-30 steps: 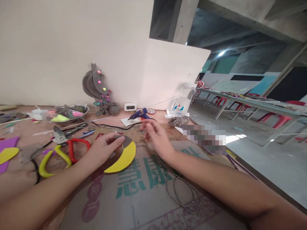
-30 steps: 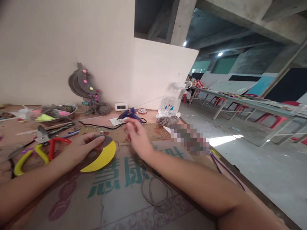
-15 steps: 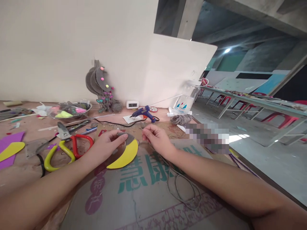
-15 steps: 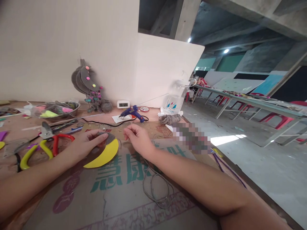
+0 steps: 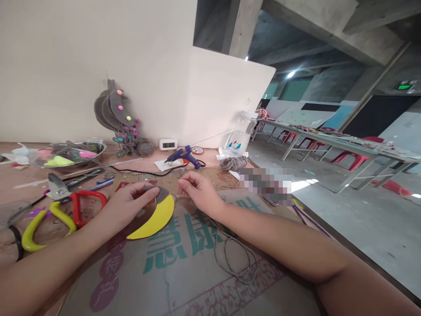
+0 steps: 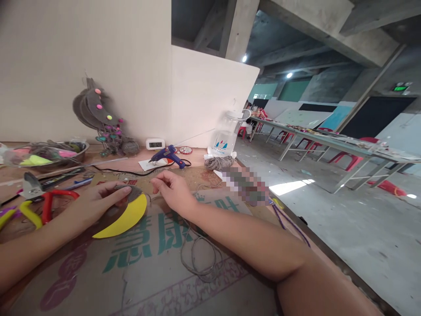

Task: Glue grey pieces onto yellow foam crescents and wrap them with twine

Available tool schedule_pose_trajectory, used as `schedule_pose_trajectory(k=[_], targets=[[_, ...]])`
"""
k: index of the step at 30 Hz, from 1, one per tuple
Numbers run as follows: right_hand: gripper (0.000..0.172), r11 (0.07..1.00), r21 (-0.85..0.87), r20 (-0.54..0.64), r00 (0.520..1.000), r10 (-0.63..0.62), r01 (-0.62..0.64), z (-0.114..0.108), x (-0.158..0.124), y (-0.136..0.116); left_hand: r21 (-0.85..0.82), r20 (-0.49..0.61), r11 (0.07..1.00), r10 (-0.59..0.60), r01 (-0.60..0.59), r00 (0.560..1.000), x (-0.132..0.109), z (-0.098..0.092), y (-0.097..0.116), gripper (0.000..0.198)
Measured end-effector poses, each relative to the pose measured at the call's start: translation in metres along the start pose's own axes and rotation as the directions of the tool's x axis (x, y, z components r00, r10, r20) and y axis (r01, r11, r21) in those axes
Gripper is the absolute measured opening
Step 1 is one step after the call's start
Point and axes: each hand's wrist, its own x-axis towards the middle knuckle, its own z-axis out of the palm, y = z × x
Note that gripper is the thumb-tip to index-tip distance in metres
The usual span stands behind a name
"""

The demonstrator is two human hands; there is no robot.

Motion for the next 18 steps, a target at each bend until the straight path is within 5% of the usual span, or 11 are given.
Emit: schedule_pose_trajectory(k=[6,13,18], targets=[[0.019,1.000,-0.010,0.060,0.998,0.018,-0.017,-0.001,0.000,0.002,0.015,0.009,1.000,-0.001,0.001,1.000,0.000,0.000,-0.002,0.032],[0.018,0.995,0.078,-0.041,0.997,0.065,-0.061,0.000,0.001,0.001,0.000,0.001,1.000,-0.029,0.029,1.000,0.000,0.001,-0.004,0.033],[0.029,0.980,0.151,0.118,0.987,0.111,-0.128,-0.001,-0.005,-0.008,0.017,-0.018,0.999,-0.048,0.048,0.999,0.002,0.001,-0.007,0.032]])
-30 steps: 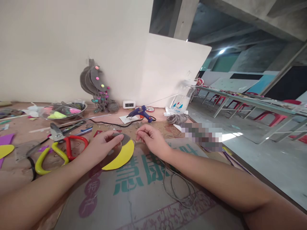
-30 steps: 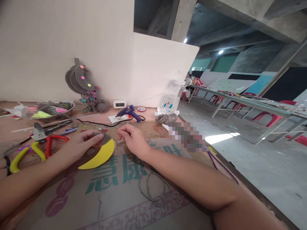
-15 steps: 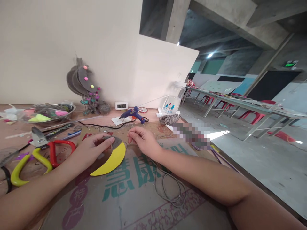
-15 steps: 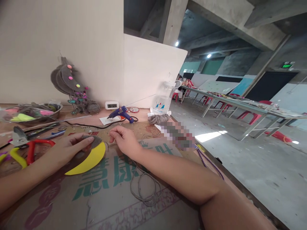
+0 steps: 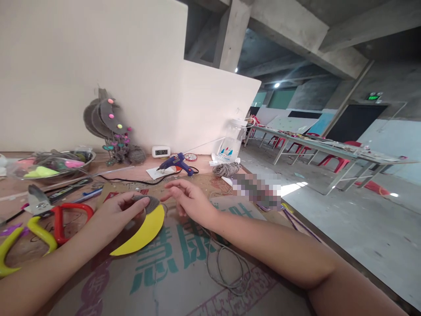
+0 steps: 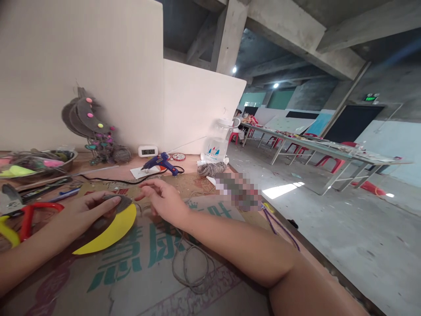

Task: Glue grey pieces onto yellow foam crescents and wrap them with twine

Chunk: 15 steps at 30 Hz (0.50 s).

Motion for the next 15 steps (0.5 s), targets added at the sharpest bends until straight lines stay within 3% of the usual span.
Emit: schedule_pose_trajectory(k=[3,9,15], targets=[[0.038,0.998,0.003,0.081,0.995,0.054,-0.055,0.0031,-0.0028,-0.0031,-0.016,-0.011,1.000,-0.010,0.009,1.000,0.0006,0.0001,0.0004,0.033],[0.043,0.999,-0.006,0.172,0.984,0.043,-0.043,0.0059,-0.0023,-0.0011,-0.082,0.003,0.996,-0.036,0.036,0.999,0.0007,0.0016,-0.0041,0.035],[0.032,0.998,-0.057,0.105,0.994,0.028,-0.022,0.0030,-0.0010,-0.0001,-0.084,-0.005,0.996,-0.016,0.016,1.000,-0.0001,0.0010,-0.0026,0.035]])
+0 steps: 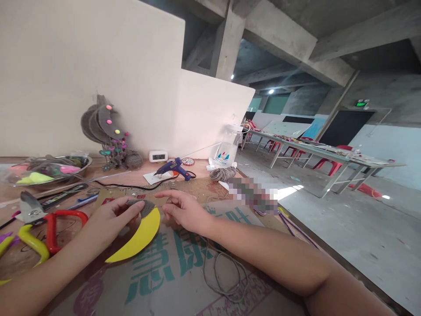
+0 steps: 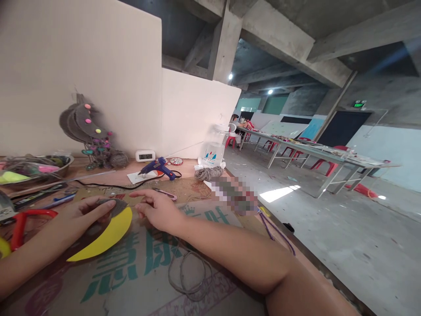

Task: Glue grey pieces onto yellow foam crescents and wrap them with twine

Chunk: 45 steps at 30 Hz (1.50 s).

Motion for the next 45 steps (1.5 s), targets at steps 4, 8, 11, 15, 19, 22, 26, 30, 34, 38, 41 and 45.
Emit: schedule_pose_trajectory(k=[4,8,11,15,19,22,26,30,34,38,41,45], targets=[[0.032,0.997,0.074,-0.014,1.000,0.004,-0.003,0.000,0.003,0.007,0.010,-0.004,1.000,0.027,-0.027,1.000,-0.001,0.000,0.004,0.034],[0.026,0.987,0.160,-0.046,0.999,0.016,-0.008,0.001,0.005,0.012,0.025,0.006,0.999,0.048,-0.048,0.999,-0.002,0.001,0.005,0.033],[0.023,0.989,0.149,-0.069,0.998,-0.007,0.017,0.002,0.005,0.012,0.053,0.014,0.997,0.049,-0.050,0.999,-0.001,0.001,0.006,0.031],[0.030,0.994,0.105,-0.075,0.997,0.030,-0.022,0.000,0.002,0.011,0.081,0.007,0.996,0.036,-0.037,0.999,-0.002,0.001,0.009,0.032],[0.031,0.997,0.072,-0.126,0.992,0.008,0.002,-0.002,0.000,0.008,0.100,0.016,0.994,0.039,-0.040,0.999,-0.002,0.001,0.009,0.033],[0.029,0.990,0.129,-0.112,0.993,-0.033,0.047,-0.002,-0.001,0.002,0.112,0.026,0.992,0.056,-0.059,0.998,-0.001,0.001,0.006,0.034],[0.037,0.980,0.198,0.020,1.000,0.002,-0.006,0.003,-0.001,-0.001,0.092,0.012,0.994,0.063,-0.064,0.998,-0.001,0.000,0.004,0.029],[0.034,0.988,0.134,0.092,0.994,0.065,-0.077,0.006,0.003,0.001,0.054,-0.002,0.990,0.128,-0.128,0.992,-0.003,-0.001,0.007,0.029],[0.016,0.990,0.048,0.112,0.986,0.124,-0.130,0.005,0.007,0.001,-0.001,-0.011,0.999,0.043,-0.043,0.999,-0.001,-0.001,0.005,0.034],[0.019,0.992,-0.009,0.132,0.984,0.124,-0.124,0.003,0.006,-0.004,-0.050,0.002,0.997,0.056,-0.056,0.998,0.000,-0.001,0.003,0.037],[0.019,0.993,-0.021,0.124,0.985,0.117,-0.116,0.004,0.005,-0.005,-0.045,0.001,0.997,0.067,-0.067,0.998,0.000,-0.001,0.005,0.036],[0.020,0.996,-0.014,0.076,0.993,0.089,-0.088,0.004,0.005,-0.002,-0.031,0.003,0.998,0.048,-0.048,0.999,-0.001,-0.001,0.006,0.036]])
